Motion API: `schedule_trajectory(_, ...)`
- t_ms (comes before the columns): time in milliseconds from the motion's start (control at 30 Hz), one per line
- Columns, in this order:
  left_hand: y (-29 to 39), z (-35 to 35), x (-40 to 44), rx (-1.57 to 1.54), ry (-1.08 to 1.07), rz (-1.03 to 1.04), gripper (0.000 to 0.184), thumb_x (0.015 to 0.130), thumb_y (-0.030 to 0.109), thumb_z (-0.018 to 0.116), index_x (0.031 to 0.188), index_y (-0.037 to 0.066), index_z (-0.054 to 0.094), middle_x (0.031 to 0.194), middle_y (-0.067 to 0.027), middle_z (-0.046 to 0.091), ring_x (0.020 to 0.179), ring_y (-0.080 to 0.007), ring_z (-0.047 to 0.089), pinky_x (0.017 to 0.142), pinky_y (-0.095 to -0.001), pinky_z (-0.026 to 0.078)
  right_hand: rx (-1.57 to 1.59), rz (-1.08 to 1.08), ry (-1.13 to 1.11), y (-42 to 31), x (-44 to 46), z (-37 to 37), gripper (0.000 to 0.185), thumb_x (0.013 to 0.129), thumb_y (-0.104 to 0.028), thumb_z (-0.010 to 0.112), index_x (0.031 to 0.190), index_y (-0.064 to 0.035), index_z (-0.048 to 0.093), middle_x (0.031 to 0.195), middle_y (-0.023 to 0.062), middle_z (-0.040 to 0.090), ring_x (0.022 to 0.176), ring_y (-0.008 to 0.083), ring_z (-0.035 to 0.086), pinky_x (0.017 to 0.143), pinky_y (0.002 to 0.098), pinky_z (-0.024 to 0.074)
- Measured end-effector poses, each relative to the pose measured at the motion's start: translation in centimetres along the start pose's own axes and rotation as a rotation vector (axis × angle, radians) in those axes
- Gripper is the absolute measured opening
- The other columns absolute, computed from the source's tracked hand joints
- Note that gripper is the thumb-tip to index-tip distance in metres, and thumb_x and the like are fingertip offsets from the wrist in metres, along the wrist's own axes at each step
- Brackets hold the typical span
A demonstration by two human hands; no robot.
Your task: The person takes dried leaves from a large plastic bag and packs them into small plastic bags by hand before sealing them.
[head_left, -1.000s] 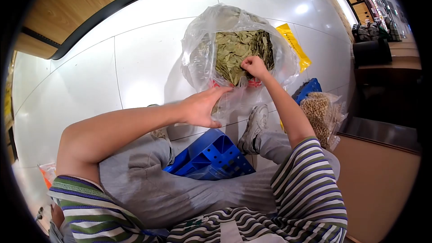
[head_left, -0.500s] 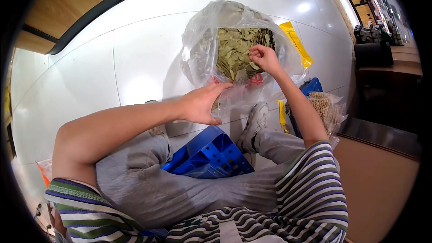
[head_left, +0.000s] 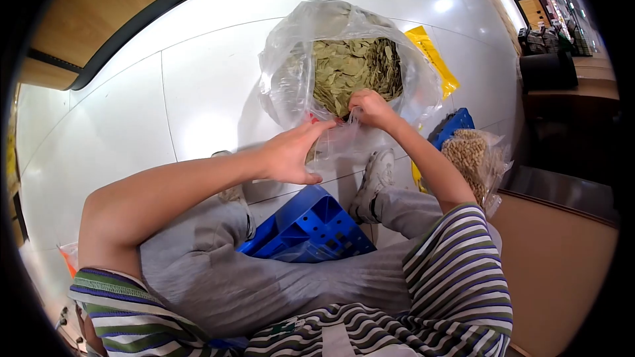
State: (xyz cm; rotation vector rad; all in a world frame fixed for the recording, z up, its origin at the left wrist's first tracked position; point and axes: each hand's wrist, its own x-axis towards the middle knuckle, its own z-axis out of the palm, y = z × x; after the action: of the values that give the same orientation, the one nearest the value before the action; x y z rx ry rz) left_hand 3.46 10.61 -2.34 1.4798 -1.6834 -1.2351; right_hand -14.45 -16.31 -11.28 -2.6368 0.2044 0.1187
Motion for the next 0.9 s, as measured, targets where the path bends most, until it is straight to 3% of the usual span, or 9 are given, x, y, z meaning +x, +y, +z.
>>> schedule_trajectory(167,0.4,-0.2,0.2,-0.01,-0.016,-0.014,0.102,0.071,0.021,0.082,0.152,0.008,0.022,0.143,-0.0224,0.04,0.129,-0.0382,0.046,0.107,-0.044,0.041,-0.004,0.098,-0.025,-0.4,0.0,-0.4,0.016,0.076,-0.007,0.063,0.09,-0.001,0.069,0.083,0.0146,0.067,0.08,0.033,0.065,0.078,0.0399,0.0528)
schedule_trajectory(300,0.5,-0.3,0.2,0.011,-0.027,-0.021,0.101,0.072,0.022,0.082,0.152,0.007,0.022,0.144,-0.0224,0.039,0.128,-0.0379,0.047,0.107,-0.0438,0.041,0.202,0.301,0.084,-0.5,0.2,-2.7,0.021,0.08,-0.006,0.067,0.1,-0.0005,0.07,0.087,0.0146,0.07,0.076,0.0247,0.068,0.072,0.0328,0.0537)
schedule_trajectory(433,0.1,0.0,0.1,0.006,-0.006,0.013,0.101,0.072,0.023,0.082,0.152,0.007,0.022,0.143,-0.0221,0.039,0.127,-0.0379,0.048,0.106,-0.0436,0.042,0.113,0.333,0.227,1.4,0.3,-3.4,0.018,0.078,-0.005,0.067,0.095,-0.0021,0.07,0.087,0.015,0.069,0.08,0.0322,0.067,0.074,0.038,0.0545)
schedule_trajectory(567,0.6,-0.3,0.2,-0.004,-0.034,0.003,0.103,0.072,0.025,0.082,0.153,0.007,0.021,0.144,-0.0225,0.038,0.128,-0.0383,0.048,0.106,-0.0433,0.042,-0.066,0.099,0.415,1.7,0.5,-1.5,0.009,0.077,-0.004,0.066,0.086,-0.0038,0.068,0.09,0.0153,0.066,0.09,0.0349,0.064,0.08,0.0424,0.0526)
schedule_trajectory(900,0.7,-0.6,-0.1,-0.023,-0.054,-0.034,0.105,0.072,0.026,0.082,0.153,0.007,0.019,0.145,-0.0231,0.037,0.13,-0.0386,0.044,0.108,-0.0429,0.04,0.02,0.004,0.234,0.5,0.2,-0.3,0.007,0.077,-0.002,0.061,0.084,-0.0023,0.061,0.092,0.0136,0.064,0.093,0.0349,0.062,0.08,0.0433,0.0507)
